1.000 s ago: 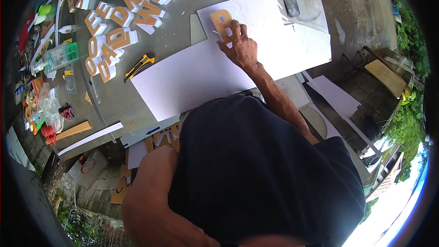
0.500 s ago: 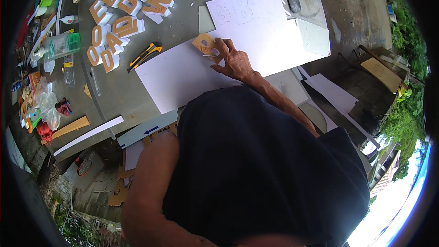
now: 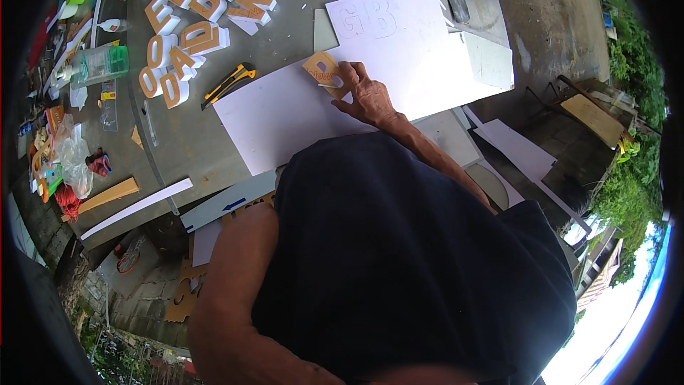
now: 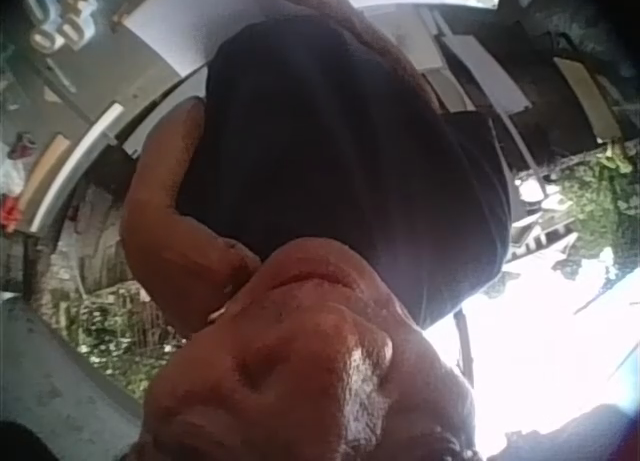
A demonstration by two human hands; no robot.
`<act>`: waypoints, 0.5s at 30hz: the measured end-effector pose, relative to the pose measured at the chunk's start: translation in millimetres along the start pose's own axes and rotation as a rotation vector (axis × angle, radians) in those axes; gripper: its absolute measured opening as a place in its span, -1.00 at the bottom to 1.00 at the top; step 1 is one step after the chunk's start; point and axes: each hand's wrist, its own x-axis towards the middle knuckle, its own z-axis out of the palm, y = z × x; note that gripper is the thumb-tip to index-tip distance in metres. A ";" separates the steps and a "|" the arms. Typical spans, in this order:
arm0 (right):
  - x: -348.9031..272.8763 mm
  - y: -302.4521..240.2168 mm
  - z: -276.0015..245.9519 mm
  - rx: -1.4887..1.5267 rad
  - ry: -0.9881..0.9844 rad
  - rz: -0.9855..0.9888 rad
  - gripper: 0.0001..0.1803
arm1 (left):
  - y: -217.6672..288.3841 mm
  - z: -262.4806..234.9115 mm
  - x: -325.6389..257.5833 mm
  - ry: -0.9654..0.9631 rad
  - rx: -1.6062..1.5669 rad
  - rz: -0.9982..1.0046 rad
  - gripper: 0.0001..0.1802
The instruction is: Tracing a letter template onto a board using a pencil.
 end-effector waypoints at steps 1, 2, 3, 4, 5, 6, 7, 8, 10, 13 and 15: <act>0.7 -2.4 -1.9 -0.002 0.004 -0.003 -0.01 | 0.3 -1.4 -0.2 -0.043 -0.008 -0.019 -0.36; 0.8 -4.5 -3.8 -0.002 0.004 -0.006 -0.01 | 0.5 -3.1 -0.6 -0.087 -0.017 -0.037 -0.34; 0.2 -6.3 -5.9 -0.016 -0.002 0.025 0.02 | 0.6 -5.1 -1.0 -0.130 -0.026 -0.054 -0.31; -0.9 -8.1 -8.5 -0.030 -0.008 0.057 0.06 | 3.2 -9.9 -0.9 -0.175 -0.036 -0.071 -0.28; -2.1 -13.4 -18.0 -0.027 0.000 0.062 0.06 | -18.3 9.3 -12.4 0.408 0.118 -0.001 -0.57; -4.9 -18.6 -27.8 -0.019 0.039 0.101 -0.01 | -50.9 41.0 -33.2 0.990 0.268 0.084 -0.84; -5.8 -26.8 -34.9 -0.005 0.067 0.112 -0.08 | -62.4 52.9 -45.8 1.126 0.247 -0.131 -0.77; -4.0 -26.9 -34.7 -0.001 0.058 0.094 -0.08 | -75.9 67.1 -55.7 1.262 0.225 -0.352 -0.69; -4.0 -7.5 -31.7 0.177 0.111 0.110 -0.35 | -124.3 107.1 -71.1 1.652 -0.118 -0.812 -0.81; -2.6 18.7 -12.1 0.235 0.201 -0.026 -0.41 | -195.4 166.3 -86.4 2.020 -0.285 -1.022 -0.79; -4.2 17.5 -11.8 0.249 0.151 -0.020 -0.44 | -218.5 191.1 -91.3 2.164 -0.233 -1.323 -0.77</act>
